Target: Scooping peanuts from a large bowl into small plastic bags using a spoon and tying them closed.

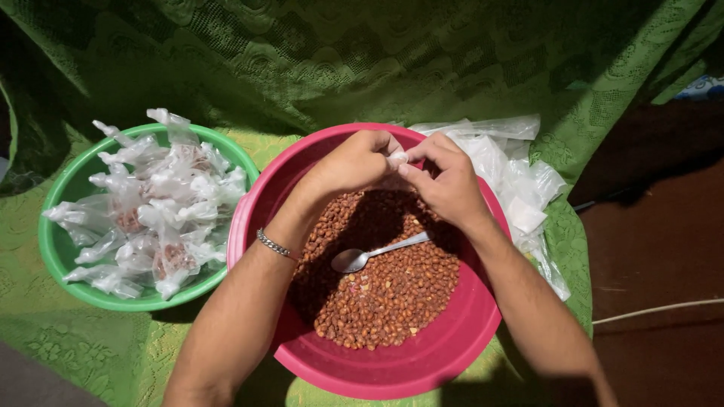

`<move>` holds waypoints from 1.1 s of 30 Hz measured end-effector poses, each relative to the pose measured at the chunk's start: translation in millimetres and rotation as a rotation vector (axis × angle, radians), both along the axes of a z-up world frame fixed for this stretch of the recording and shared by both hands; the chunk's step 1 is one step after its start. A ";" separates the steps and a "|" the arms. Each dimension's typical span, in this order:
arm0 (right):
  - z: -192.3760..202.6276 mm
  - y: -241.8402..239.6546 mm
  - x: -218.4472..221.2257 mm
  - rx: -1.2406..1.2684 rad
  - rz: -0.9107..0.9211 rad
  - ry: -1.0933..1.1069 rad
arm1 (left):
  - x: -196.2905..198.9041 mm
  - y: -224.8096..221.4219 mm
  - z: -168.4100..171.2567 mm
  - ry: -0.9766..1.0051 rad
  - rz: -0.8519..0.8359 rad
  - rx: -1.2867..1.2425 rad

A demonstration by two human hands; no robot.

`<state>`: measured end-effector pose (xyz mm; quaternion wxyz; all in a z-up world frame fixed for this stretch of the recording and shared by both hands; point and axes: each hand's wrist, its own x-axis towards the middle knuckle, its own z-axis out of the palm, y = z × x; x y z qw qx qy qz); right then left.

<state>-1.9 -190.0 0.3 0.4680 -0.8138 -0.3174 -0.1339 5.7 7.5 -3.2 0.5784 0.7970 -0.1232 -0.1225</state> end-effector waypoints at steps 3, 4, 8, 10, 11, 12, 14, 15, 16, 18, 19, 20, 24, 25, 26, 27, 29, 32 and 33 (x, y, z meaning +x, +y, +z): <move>-14.3 -4.9 8.0 -0.038 -0.047 -0.058 | -27.4 -9.5 31.2 0.053 0.013 -0.110; -14.4 -4.4 7.6 -0.038 -0.050 -0.058 | -30.0 -11.4 34.5 0.053 0.010 -0.110; -14.1 -2.2 7.0 0.033 -0.151 -0.022 | -23.3 -14.7 28.9 -0.069 0.062 -0.016; -15.0 -0.8 7.0 0.058 -0.183 0.013 | -22.2 -13.1 27.8 -0.126 0.091 0.050; -16.2 -0.1 6.8 0.185 -0.189 0.191 | -27.0 -12.0 32.7 -0.108 0.121 0.007; -17.5 1.2 6.8 0.312 -0.189 0.371 | -32.2 -10.4 37.5 -0.090 0.154 -0.036; -11.5 4.9 4.5 0.495 -0.093 0.548 | -18.7 -4.6 31.1 -0.040 0.115 -0.241; -8.4 6.3 3.3 0.678 0.004 0.722 | -11.7 -2.0 27.9 0.009 0.071 -0.446; -2.3 7.8 -0.6 0.679 0.004 0.723 | -14.6 -0.7 32.9 0.009 0.072 -0.445; 9.5 10.3 -8.4 0.783 0.068 0.825 | -20.2 1.4 42.3 -0.008 -0.042 -0.536; -3.1 3.5 2.2 0.784 0.068 0.827 | -20.3 2.7 40.2 -0.007 -0.042 -0.535; -15.9 -4.2 12.3 0.795 0.083 0.877 | -20.3 3.2 37.9 -0.181 -0.038 -0.407; -16.4 -8.5 16.6 0.853 0.188 0.985 | -19.7 6.5 38.2 -0.566 -0.048 -0.140; -27.2 -14.1 21.7 0.855 0.185 0.986 | -19.8 5.4 38.7 -0.563 -0.050 -0.140; -37.8 -19.0 27.1 0.849 0.221 0.998 | -20.0 4.9 39.5 -0.614 -0.058 -0.133; -48.2 -23.7 32.5 0.843 0.257 1.009 | -20.4 4.6 40.3 -0.665 -0.067 -0.125; -50.7 -24.5 33.7 0.858 0.285 1.034 | -23.9 4.7 44.1 -0.685 -0.075 -0.097; -46.9 -26.1 31.0 0.870 0.339 1.078 | -19.2 2.7 37.6 -0.725 -0.084 -0.045; -44.4 -25.8 29.3 0.868 0.365 1.098 | -16.4 2.5 33.5 -0.746 -0.086 -0.020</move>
